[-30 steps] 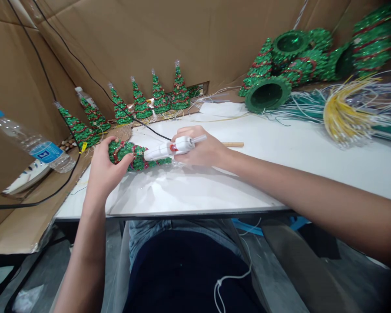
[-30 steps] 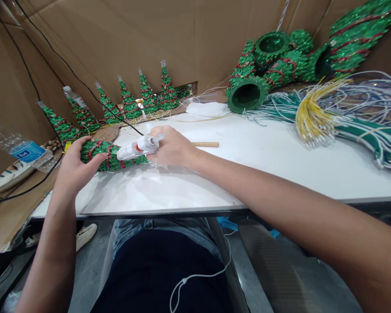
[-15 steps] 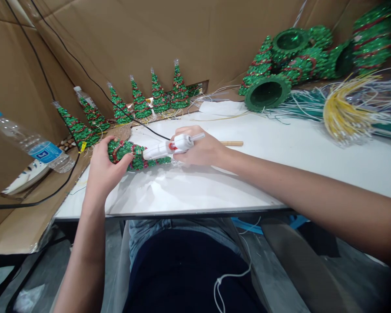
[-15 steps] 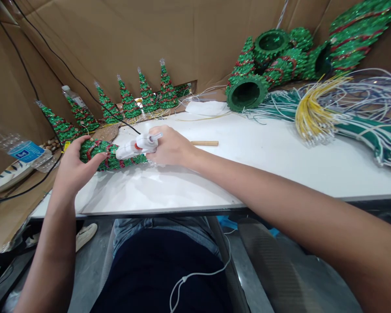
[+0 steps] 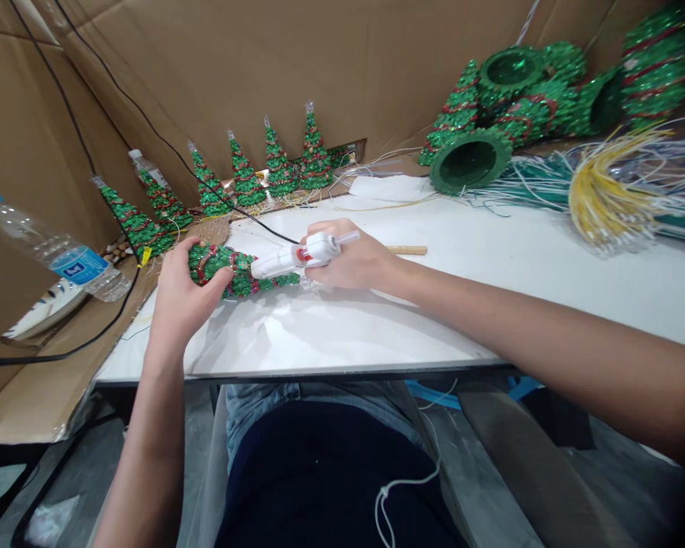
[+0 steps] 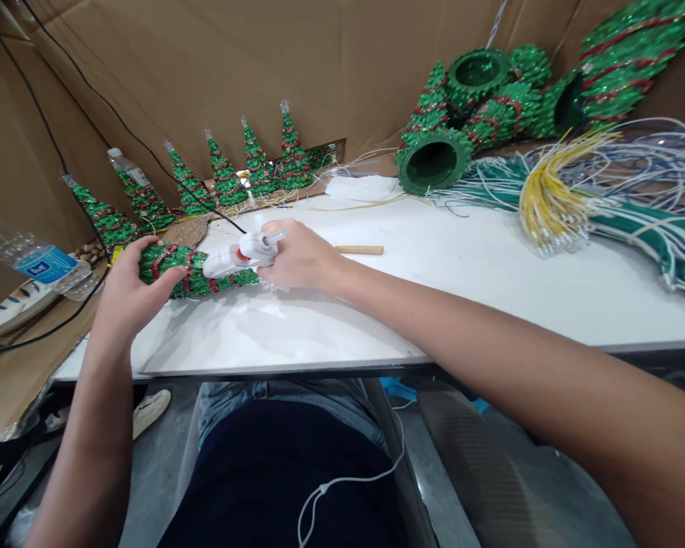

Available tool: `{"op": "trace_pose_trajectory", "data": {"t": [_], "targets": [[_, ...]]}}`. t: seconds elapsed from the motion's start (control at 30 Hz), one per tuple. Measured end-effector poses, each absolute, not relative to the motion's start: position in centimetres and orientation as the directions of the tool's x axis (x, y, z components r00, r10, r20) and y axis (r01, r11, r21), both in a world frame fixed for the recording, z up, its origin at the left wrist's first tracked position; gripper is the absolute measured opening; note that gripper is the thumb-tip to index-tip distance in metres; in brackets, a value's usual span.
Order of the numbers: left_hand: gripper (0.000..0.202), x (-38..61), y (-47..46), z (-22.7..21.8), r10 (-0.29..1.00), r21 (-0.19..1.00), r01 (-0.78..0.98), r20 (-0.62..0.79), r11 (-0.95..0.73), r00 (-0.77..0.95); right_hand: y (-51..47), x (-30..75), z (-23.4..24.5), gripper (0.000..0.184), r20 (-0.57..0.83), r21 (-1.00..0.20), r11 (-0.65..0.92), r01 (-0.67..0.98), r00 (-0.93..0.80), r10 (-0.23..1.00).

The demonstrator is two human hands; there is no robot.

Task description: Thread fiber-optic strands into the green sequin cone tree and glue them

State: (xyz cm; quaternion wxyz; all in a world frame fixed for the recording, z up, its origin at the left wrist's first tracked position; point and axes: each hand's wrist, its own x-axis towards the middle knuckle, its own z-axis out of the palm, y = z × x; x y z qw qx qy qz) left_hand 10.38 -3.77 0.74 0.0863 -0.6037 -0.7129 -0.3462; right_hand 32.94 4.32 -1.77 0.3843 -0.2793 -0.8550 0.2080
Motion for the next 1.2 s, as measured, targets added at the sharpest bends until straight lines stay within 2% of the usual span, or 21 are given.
{"op": "trace_pose_trajectory", "data": {"t": [0.13,0.37,0.6,0.8,1.2], "targets": [[0.062,10.4,-3.8,0.7,0.798,0.393,0.919,0.545,0.029,-0.258,4.3,33.0,-1.8,0.004,0.525,-0.546,0.750,0.374,-0.545,0.653],[0.060,10.4,-3.8,0.8,0.800,0.410,0.912,0.541,0.021,-0.262,4.6,33.0,-1.8,0.005,0.562,-0.540,0.776,0.326,-0.548,0.620],[0.063,10.5,-3.9,0.8,0.795,0.395,0.919,0.551,0.022,-0.256,4.2,33.1,-0.9,0.006,0.584,-0.396,0.833,0.386,-0.595,0.552],[0.070,10.7,-3.9,0.6,0.790,0.373,0.928,0.567,0.007,-0.234,4.0,33.3,-0.6,0.006,0.593,-0.328,0.857,0.398,-0.619,0.515],[0.064,11.2,-3.8,0.5,0.761,0.396,0.918,0.589,0.020,-0.271,4.2,33.7,-0.1,0.008,0.596,-0.296,0.859,0.417,-0.623,0.508]]}}
